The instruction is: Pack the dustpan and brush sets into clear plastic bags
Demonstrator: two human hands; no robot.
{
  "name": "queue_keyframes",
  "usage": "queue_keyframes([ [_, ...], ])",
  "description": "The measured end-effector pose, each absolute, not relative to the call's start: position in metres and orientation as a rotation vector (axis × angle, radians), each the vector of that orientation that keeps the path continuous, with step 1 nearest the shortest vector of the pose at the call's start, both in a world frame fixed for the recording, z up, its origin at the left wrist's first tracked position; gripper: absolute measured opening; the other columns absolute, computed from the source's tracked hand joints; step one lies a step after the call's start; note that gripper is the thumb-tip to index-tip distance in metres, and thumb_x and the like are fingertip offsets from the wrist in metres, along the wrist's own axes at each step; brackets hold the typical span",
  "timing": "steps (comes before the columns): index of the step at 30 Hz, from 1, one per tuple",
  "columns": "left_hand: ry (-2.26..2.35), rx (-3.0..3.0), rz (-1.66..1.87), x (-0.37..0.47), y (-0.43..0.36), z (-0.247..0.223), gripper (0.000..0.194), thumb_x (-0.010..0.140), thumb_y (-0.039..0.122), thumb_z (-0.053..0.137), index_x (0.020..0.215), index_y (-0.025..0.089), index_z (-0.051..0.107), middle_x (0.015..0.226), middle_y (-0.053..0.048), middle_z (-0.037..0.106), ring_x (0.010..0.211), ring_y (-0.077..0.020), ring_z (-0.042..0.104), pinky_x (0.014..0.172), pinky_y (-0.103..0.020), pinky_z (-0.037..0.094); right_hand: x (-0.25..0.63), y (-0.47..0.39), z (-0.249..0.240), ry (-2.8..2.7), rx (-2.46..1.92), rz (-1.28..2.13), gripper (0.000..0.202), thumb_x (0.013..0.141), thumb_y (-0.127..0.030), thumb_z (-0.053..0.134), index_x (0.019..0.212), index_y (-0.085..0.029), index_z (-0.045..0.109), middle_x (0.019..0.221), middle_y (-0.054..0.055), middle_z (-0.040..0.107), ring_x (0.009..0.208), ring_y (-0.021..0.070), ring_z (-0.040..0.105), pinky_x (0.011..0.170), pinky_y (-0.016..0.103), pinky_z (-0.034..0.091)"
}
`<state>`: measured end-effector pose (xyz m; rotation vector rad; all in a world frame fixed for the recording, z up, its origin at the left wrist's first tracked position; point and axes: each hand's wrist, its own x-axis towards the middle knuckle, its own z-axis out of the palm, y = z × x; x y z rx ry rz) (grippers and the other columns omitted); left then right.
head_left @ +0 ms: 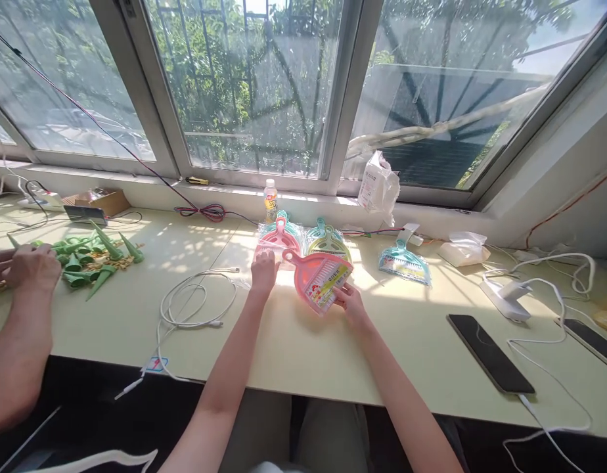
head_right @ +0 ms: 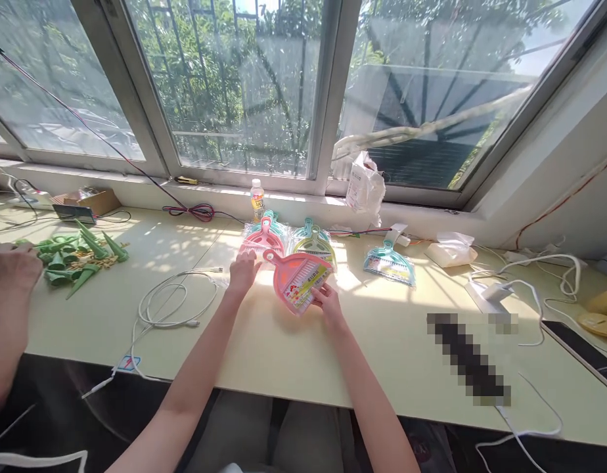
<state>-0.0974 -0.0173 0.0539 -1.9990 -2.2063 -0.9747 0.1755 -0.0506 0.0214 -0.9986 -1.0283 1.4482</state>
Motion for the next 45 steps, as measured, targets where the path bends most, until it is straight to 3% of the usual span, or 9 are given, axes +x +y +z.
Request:
queue_keyframes([
  [2, -2.240, -1.978, -0.816, -0.101, -0.018, 0.051, 0.023, 0.080, 0.031, 0.069, 0.099, 0.017, 0.065, 0.103, -0.021, 0.064, 0.110, -0.0410, 0.056, 0.087, -0.047, 0.043, 0.174, -0.051, 0.020, -1.043, -1.016, 1.467, 0.053, 0.053, -0.045, 0.089, 0.096, -0.019, 0.071, 0.090, 0.008, 0.076, 0.078, 0.0255, 0.073, 0.073, 0.040, 0.062],
  [6, -2.291, -2.083, -0.575, -0.105, -0.016, 0.046, 0.009, 0.082, 0.027, 0.064, 0.085, 0.019, 0.067, 0.089, -0.016, 0.066, 0.095, -0.0346, 0.062, 0.082, -0.044, 0.045, 0.174, -0.053, 0.020, -1.047, -1.043, 1.460, 0.050, 0.055, -0.044, 0.088, 0.096, -0.019, 0.071, 0.092, 0.008, 0.076, 0.079, 0.0256, 0.074, 0.073, 0.039, 0.062],
  [12, -2.385, -2.058, -0.700, -0.100, -0.011, 0.040, 0.030, 0.074, 0.049, 0.072, 0.075, 0.019, 0.066, 0.074, -0.015, 0.063, 0.096, -0.0396, 0.062, 0.085, -0.049, 0.043, 0.178, -0.052, 0.019, -1.039, -1.071, 1.443, 0.046, 0.057, -0.041, 0.087, 0.095, -0.020, 0.072, 0.095, 0.009, 0.076, 0.082, 0.0259, 0.074, 0.074, 0.038, 0.062],
  [15, -2.439, -2.098, -0.664, -0.098, -0.012, 0.038, 0.017, 0.070, 0.033, 0.073, 0.068, 0.019, 0.063, 0.067, -0.012, 0.061, 0.090, -0.0385, 0.063, 0.082, -0.048, 0.044, 0.181, -0.050, 0.019, -1.039, -1.070, 1.460, 0.048, 0.057, -0.040, 0.088, 0.098, -0.020, 0.072, 0.096, 0.009, 0.077, 0.082, 0.0254, 0.074, 0.074, 0.037, 0.062],
  [18, -2.471, -2.089, -0.698, -0.094, -0.014, 0.042, 0.005, 0.076, 0.022, 0.063, 0.072, 0.019, 0.063, 0.071, -0.012, 0.062, 0.086, -0.0352, 0.064, 0.079, -0.044, 0.045, 0.185, -0.050, 0.021, -1.066, -1.076, 1.486, 0.048, 0.057, -0.041, 0.088, 0.097, -0.020, 0.072, 0.094, 0.009, 0.077, 0.079, 0.0250, 0.074, 0.072, 0.036, 0.062],
  [24, -2.308, -1.874, -1.096, -0.086, -0.018, 0.061, 0.025, 0.094, 0.030, 0.041, 0.095, 0.020, 0.063, 0.086, -0.014, 0.066, 0.083, -0.0315, 0.063, 0.076, -0.041, 0.044, 0.190, -0.051, 0.028, -1.123, -1.131, 1.461, 0.050, 0.052, -0.043, 0.089, 0.093, -0.019, 0.073, 0.088, 0.009, 0.076, 0.075, 0.0265, 0.073, 0.067, 0.039, 0.061],
  [34, -1.910, -2.214, -1.059, -0.071, -0.019, 0.057, 0.014, 0.085, 0.022, 0.050, 0.073, 0.022, 0.057, 0.080, -0.011, 0.063, 0.089, -0.0311, 0.058, 0.083, -0.043, 0.039, 0.185, -0.060, 0.038, -1.350, -1.029, 1.454, 0.049, 0.062, -0.049, 0.084, 0.101, -0.021, 0.074, 0.092, 0.008, 0.077, 0.080, 0.0256, 0.072, 0.066, 0.036, 0.058],
  [41, -1.874, -2.379, -0.966, -0.065, -0.022, 0.062, 0.016, 0.090, 0.024, 0.047, 0.076, 0.022, 0.054, 0.075, -0.005, 0.061, 0.076, -0.0234, 0.057, 0.078, -0.038, 0.041, 0.172, -0.062, 0.028, -1.234, -1.008, 1.541, 0.051, 0.060, -0.050, 0.085, 0.099, -0.020, 0.074, 0.094, 0.008, 0.077, 0.081, 0.0255, 0.071, 0.072, 0.038, 0.058],
  [45, -1.795, -2.386, -0.984, -0.059, -0.025, 0.065, 0.015, 0.091, 0.026, 0.048, 0.082, 0.021, 0.059, 0.088, -0.009, 0.062, 0.088, -0.0259, 0.057, 0.083, -0.040, 0.043, 0.170, -0.057, 0.023, -1.049, -1.011, 1.526, 0.053, 0.055, -0.047, 0.088, 0.097, -0.019, 0.073, 0.095, 0.008, 0.076, 0.083, 0.0252, 0.071, 0.077, 0.039, 0.058],
])
